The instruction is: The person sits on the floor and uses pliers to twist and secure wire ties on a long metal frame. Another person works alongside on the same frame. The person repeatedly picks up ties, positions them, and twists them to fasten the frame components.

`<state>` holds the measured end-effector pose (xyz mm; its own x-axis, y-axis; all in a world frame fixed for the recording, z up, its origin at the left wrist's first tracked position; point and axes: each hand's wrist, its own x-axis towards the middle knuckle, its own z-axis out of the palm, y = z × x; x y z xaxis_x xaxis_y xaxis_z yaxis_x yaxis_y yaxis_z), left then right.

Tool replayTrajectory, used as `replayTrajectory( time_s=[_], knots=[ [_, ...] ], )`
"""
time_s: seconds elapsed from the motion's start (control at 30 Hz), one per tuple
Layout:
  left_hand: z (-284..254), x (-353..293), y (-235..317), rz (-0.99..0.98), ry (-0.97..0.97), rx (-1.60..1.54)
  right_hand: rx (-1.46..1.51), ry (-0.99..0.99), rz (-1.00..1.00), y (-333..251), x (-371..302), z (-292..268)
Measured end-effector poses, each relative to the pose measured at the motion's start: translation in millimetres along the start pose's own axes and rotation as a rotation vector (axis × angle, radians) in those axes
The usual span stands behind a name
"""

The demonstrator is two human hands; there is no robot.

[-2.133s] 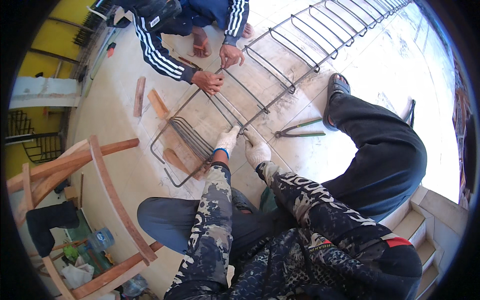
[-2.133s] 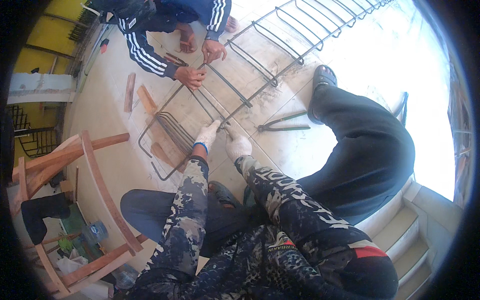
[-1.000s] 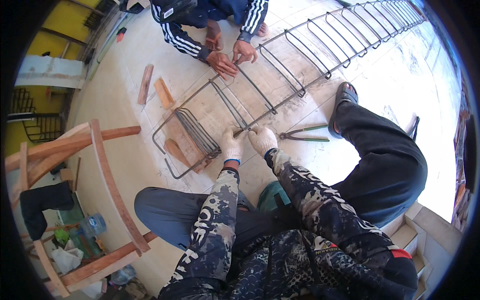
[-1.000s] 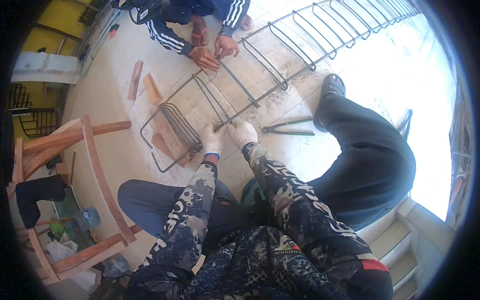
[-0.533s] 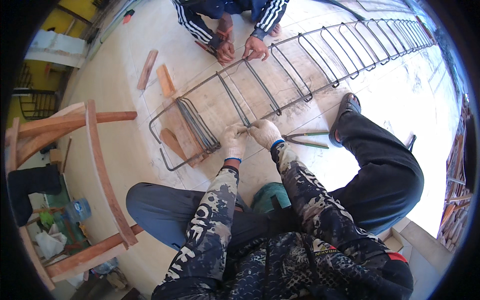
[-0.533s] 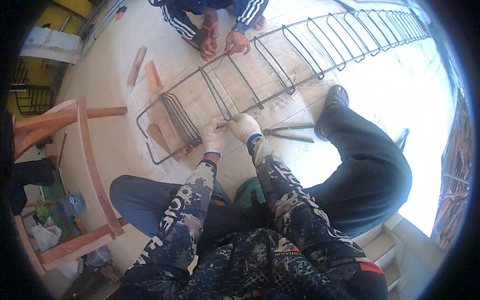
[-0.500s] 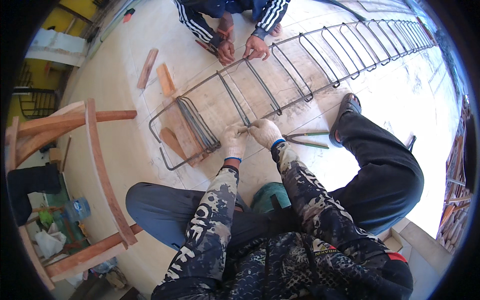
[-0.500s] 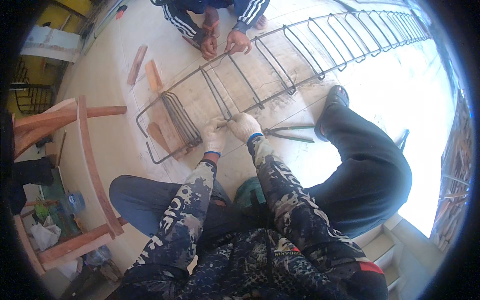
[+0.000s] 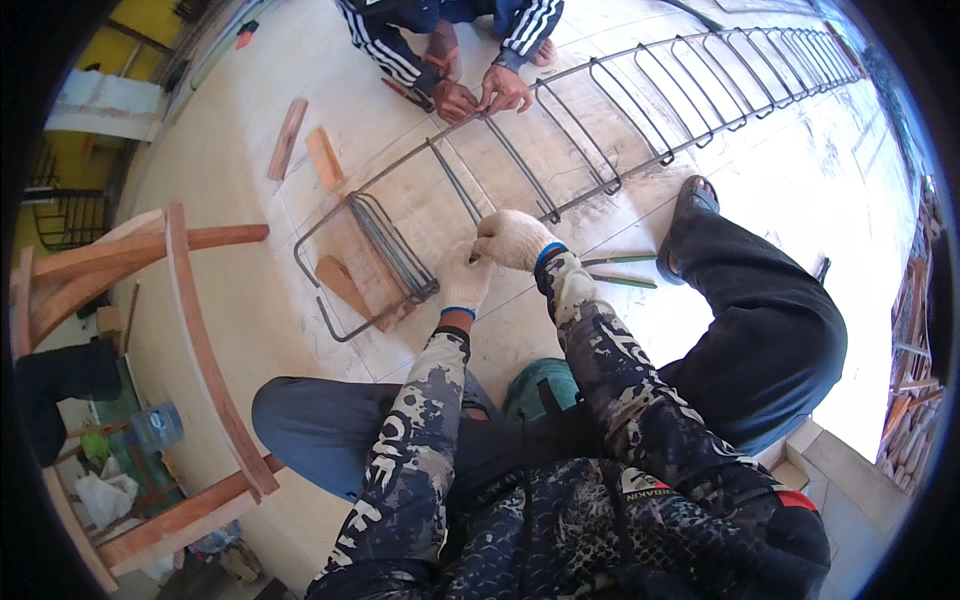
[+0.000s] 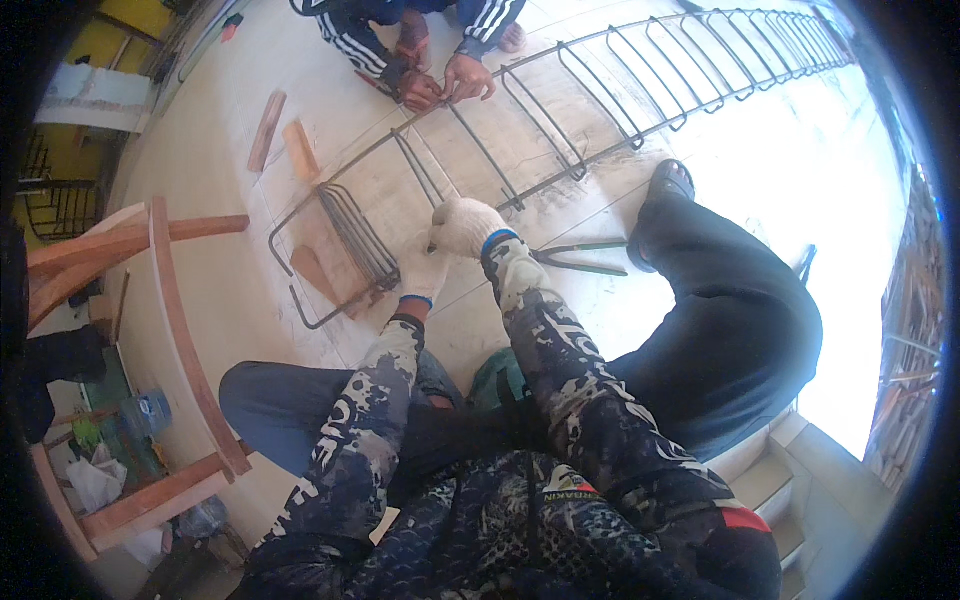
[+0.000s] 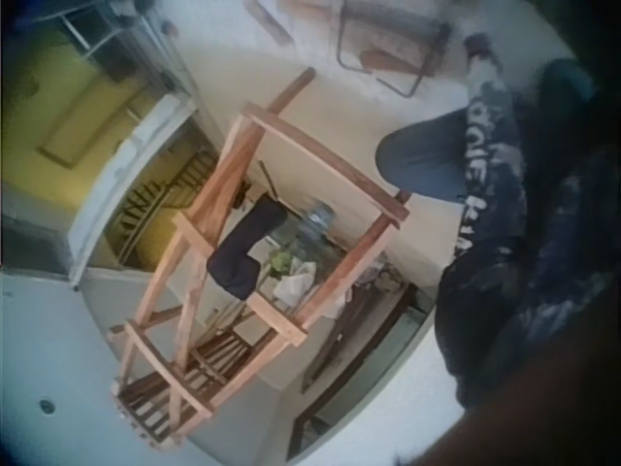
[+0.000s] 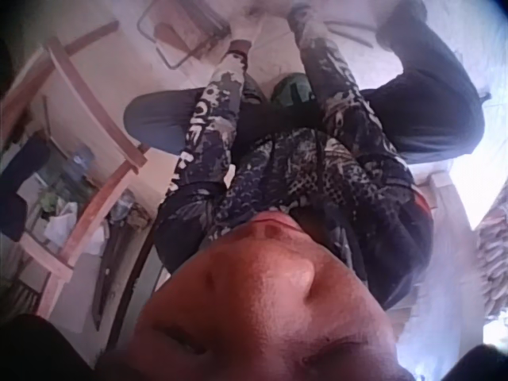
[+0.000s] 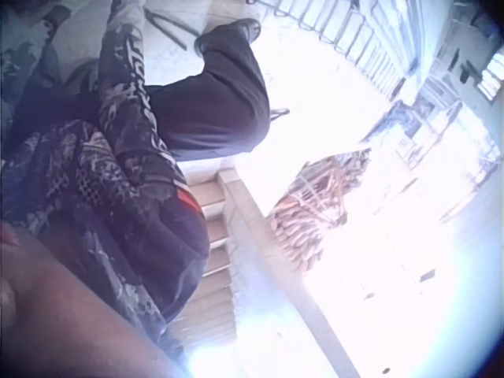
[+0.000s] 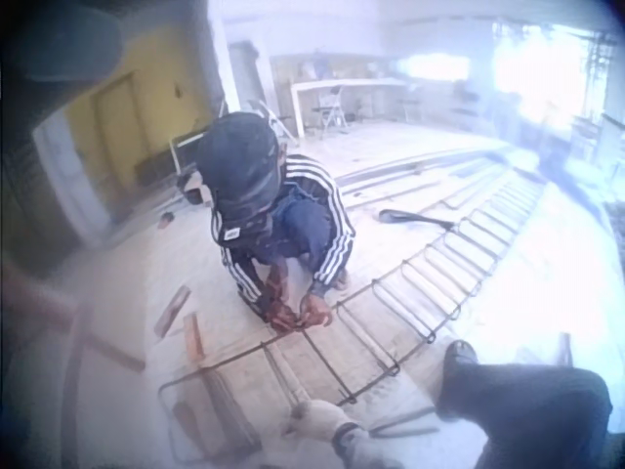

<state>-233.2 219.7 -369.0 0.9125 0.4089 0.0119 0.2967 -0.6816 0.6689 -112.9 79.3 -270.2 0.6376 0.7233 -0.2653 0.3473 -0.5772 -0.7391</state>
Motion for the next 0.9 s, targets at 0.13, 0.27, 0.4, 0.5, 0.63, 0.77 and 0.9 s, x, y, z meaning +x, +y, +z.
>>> replayTrajectory(
  time_s=[0.13,0.27,0.4,0.5,0.63,0.77,0.9],
  knots=[
    [13,10,-5,-0.251,-0.083,-0.175,0.336,0.179,0.366,21,3,-1],
    [21,8,-26,-0.058,0.075,-0.158,0.254,0.116,0.560,41,-6,37],
    [14,6,-10,-0.100,0.004,-0.204,0.834,0.139,0.596,40,-19,88],
    [10,5,-11,-0.159,-0.004,-0.259,0.580,0.139,0.430,63,-22,101],
    [12,5,-15,-0.182,-0.003,-0.280,0.550,0.238,0.313,61,-29,106],
    [24,9,-5,-0.156,0.053,-0.315,0.398,0.301,0.260,71,-24,113],
    [21,10,-16,-0.134,0.159,-0.203,0.415,0.247,0.236,68,-22,106]
  ],
)
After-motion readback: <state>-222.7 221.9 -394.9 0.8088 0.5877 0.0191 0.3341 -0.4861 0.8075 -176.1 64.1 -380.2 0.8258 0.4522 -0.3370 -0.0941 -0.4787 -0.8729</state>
